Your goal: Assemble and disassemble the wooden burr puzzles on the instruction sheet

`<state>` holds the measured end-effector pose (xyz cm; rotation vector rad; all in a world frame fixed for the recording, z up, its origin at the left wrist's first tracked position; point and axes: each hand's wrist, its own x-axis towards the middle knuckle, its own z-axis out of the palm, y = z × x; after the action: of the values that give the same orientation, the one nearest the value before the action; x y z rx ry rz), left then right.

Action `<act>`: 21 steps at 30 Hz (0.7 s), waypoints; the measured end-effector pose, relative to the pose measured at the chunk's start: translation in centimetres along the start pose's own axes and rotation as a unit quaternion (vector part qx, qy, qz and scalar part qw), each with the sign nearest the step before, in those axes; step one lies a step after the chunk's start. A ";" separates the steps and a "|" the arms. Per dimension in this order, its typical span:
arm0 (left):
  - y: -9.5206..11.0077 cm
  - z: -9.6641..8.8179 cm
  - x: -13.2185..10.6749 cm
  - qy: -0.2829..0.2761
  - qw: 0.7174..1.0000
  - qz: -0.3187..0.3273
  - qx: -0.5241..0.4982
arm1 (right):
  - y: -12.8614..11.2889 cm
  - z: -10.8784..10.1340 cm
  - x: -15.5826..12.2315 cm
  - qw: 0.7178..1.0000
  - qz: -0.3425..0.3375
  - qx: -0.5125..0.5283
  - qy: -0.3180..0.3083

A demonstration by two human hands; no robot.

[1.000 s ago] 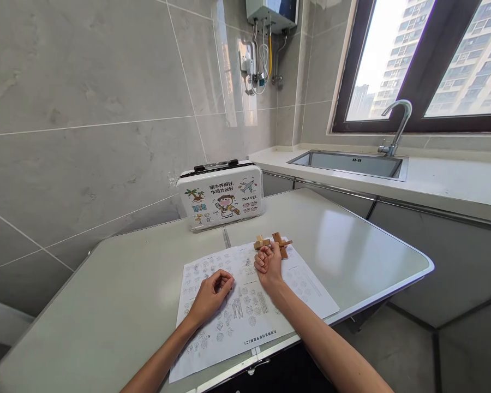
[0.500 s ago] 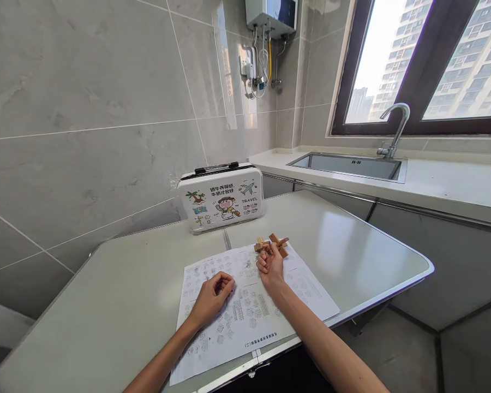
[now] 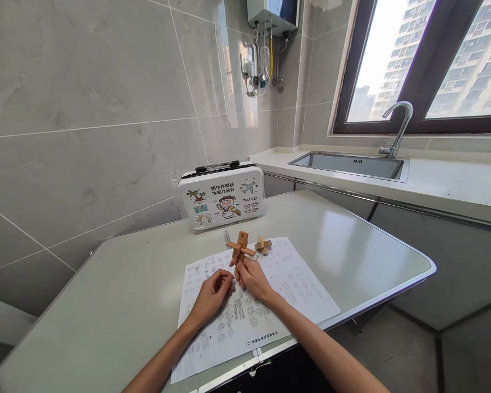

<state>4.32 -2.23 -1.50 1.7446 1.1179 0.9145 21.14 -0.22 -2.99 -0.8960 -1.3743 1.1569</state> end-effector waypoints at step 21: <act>0.3 -0.8 -0.1 0.013 0.965 0.007 -0.262 | -1.2 0.0 -1.2 0.969 -0.046 -0.134 -0.205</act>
<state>3.69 -2.22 -0.93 1.3076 0.7850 1.1254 21.45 -1.65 -2.19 -0.7961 -1.9249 1.1418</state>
